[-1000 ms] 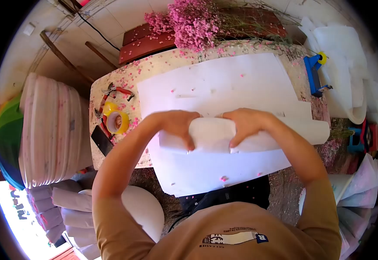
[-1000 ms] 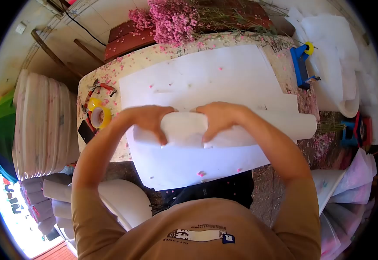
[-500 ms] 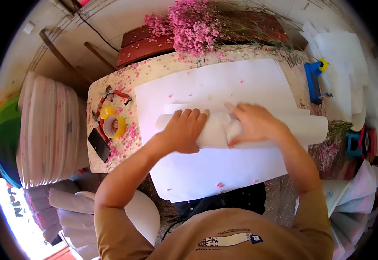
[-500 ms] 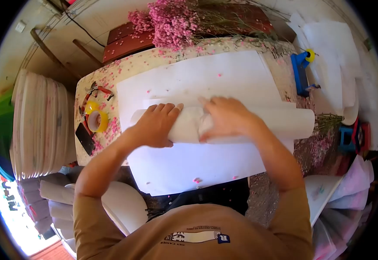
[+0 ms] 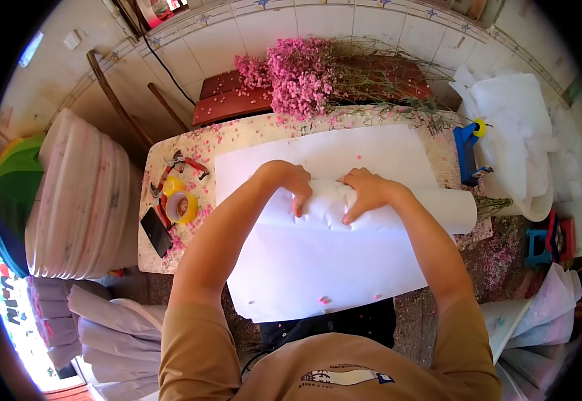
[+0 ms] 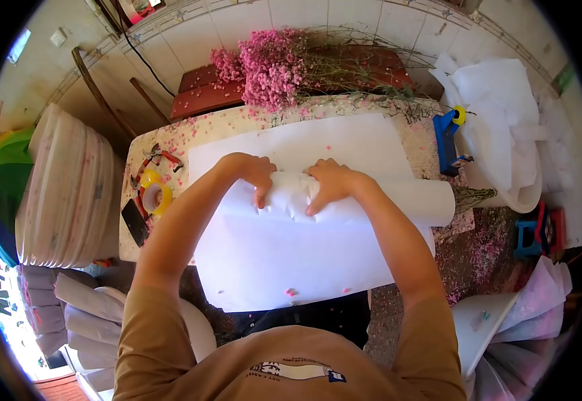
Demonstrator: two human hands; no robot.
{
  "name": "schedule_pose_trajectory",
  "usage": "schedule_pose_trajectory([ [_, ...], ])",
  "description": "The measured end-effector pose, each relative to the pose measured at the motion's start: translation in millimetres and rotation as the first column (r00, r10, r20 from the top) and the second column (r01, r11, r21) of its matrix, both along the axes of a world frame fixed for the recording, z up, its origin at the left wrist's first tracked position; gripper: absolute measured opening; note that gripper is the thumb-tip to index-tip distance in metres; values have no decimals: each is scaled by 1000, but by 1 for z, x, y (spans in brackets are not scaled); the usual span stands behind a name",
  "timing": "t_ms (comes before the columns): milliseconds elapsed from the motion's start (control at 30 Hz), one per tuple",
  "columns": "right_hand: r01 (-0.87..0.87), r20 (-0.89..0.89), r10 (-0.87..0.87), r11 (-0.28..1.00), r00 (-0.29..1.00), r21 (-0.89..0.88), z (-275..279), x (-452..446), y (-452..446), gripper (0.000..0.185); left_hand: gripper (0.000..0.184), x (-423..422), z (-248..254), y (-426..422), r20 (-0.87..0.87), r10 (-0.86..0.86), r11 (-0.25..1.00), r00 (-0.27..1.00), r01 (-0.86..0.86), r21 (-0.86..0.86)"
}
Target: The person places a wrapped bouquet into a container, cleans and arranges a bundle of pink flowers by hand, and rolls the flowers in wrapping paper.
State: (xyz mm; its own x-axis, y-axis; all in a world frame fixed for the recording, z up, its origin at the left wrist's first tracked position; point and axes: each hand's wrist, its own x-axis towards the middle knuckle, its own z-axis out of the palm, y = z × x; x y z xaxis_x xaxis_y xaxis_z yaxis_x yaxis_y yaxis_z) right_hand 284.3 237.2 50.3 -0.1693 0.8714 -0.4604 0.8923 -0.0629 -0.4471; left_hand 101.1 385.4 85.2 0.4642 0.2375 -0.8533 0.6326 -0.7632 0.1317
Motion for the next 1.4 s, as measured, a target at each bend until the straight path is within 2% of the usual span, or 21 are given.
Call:
schedule_pose_trajectory([
  [67,15,-28,-14,1000,999,11,-1,-2,-3,109,105,-10,-7,-5,60,8,999,998,-10,41],
  [133,25,-53,-24,999,998,25,4,-4,-7,107,98,-20,-11,-10,260,9,996,965,-33,86],
  [267,53,25,-57,991,998,121,18,-24,-33,105,88,-37,1,-29,270,103,995,957,-100,-26],
  [367,37,154,-73,975,985,221,43,-51,-62,97,70,-68,18,-74,511,-47,956,858,-109,271],
  [433,3,213,-62,963,975,269,45,-63,-79,91,63,-92,-7,-103,696,-199,838,690,-248,485],
  [467,-33,250,-88,896,964,442,40,-66,-91,88,62,-100,0,-122,749,-224,813,623,-305,497],
  [500,-73,274,-117,801,955,595,33,-70,-105,86,62,-106,-8,-138,748,-202,817,633,-313,485],
  [567,-109,287,-112,749,951,653,4,-78,-123,86,58,-113,-26,-169,805,-395,666,443,-466,583],
  [600,-139,305,-129,681,944,719,-8,-81,-131,86,61,-118,-46,-185,762,-402,627,507,-454,633],
  [633,-156,310,-107,684,945,712,-11,-89,-142,86,62,-123,-52,-198,743,-420,607,521,-447,656],
  [700,-152,318,-138,662,938,734,-10,-100,-163,87,65,-131,-40,-219,749,-382,645,542,-424,636],
  [733,-174,347,-130,673,929,719,-9,-105,-172,86,65,-133,-29,-223,757,-363,648,544,-437,624],
  [800,-187,353,-117,674,928,715,-8,-114,-187,86,80,-136,-11,-216,848,-231,819,476,-376,434],
  [833,-192,356,-119,665,927,721,-5,-117,-192,85,80,-137,-15,-212,854,-217,816,474,-393,425],
  [900,-195,353,-87,700,932,687,7,-120,-196,85,97,-136,-26,-205,903,-154,856,402,-402,325],
  [933,-178,341,-77,735,937,655,14,-120,-196,85,103,-137,-22,-210,879,-190,836,437,-397,378],
  [1067,-136,226,13,834,974,535,43,-108,-187,90,105,-145,-24,-228,815,-254,786,521,-380,488],
  [1133,-125,221,-12,793,975,596,54,-104,-175,100,102,-150,-26,-241,856,-267,764,442,-444,468],
  [1267,-198,269,55,818,962,540,51,-105,-142,110,95,-158,-38,-263,885,-272,746,377,-498,441],
  [1333,-160,224,116,968,968,193,46,-112,-127,114,94,-159,-43,-267,892,-273,736,360,-519,435],
  [1400,-170,229,125,967,965,188,48,-118,-123,115,89,-161,-48,-269,895,-271,732,354,-528,430],
])
